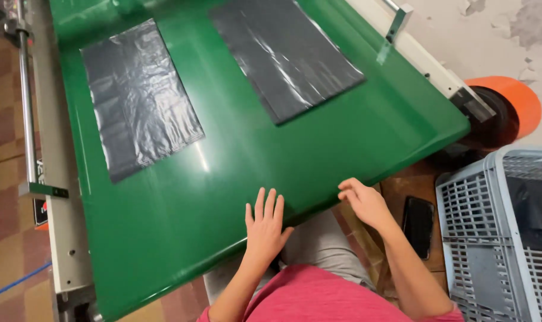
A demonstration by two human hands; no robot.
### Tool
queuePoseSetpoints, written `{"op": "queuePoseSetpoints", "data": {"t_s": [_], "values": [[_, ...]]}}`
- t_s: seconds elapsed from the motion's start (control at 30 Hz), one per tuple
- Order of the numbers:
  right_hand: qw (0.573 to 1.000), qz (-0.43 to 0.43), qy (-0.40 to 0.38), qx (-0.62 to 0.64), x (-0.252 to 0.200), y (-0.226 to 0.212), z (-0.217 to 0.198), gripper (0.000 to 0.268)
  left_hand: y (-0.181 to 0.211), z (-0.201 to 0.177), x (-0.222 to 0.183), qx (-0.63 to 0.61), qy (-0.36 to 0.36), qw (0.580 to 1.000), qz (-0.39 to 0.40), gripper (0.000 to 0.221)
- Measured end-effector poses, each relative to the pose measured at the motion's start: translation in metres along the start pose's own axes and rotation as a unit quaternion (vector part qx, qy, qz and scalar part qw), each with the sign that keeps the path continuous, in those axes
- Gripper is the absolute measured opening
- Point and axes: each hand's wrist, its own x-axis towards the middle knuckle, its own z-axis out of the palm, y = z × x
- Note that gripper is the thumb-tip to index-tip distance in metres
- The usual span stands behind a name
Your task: Folding plastic bags as they come off a conveyor belt and placing them into a plastic crate.
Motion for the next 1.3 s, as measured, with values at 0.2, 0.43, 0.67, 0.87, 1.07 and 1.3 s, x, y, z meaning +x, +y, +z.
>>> {"op": "queuePoseSetpoints", "data": {"t_s": [0.2, 0.43, 0.67, 0.87, 1.07, 1.3], "values": [[0.991, 0.077, 0.015, 0.104, -0.021, 0.119, 0.006, 0.026, 0.027, 0.013, 0.027, 0.015, -0.038, 0.999, -0.004, 0.099], [0.92, 0.225, 0.059, 0.314, -0.038, 0.152, -0.019, 0.041, 0.065, 0.066, 0.07, 0.048, 0.066, 0.984, 0.158, 0.078], [0.851, 0.111, 0.302, 0.416, -0.05, 0.125, -0.106, 0.06, 0.092, -0.014, 0.058, -0.278, 0.077, 0.942, 0.175, 0.05], [0.918, -0.014, 0.184, 0.35, 0.024, 0.026, -0.151, 0.061, 0.044, -0.055, 0.101, -0.387, 0.08, 0.911, -0.12, 0.013], [0.958, -0.027, 0.13, 0.255, 0.2, 0.069, -0.132, 0.043, -0.069, 0.022, 0.245, -0.362, 0.173, 0.897, -0.187, 0.028], [0.979, 0.02, 0.16, -0.121, 0.274, 0.079, -0.102, 0.061, -0.125, 0.102, 0.271, -0.243, 0.15, 0.939, -0.194, 0.033]]}}
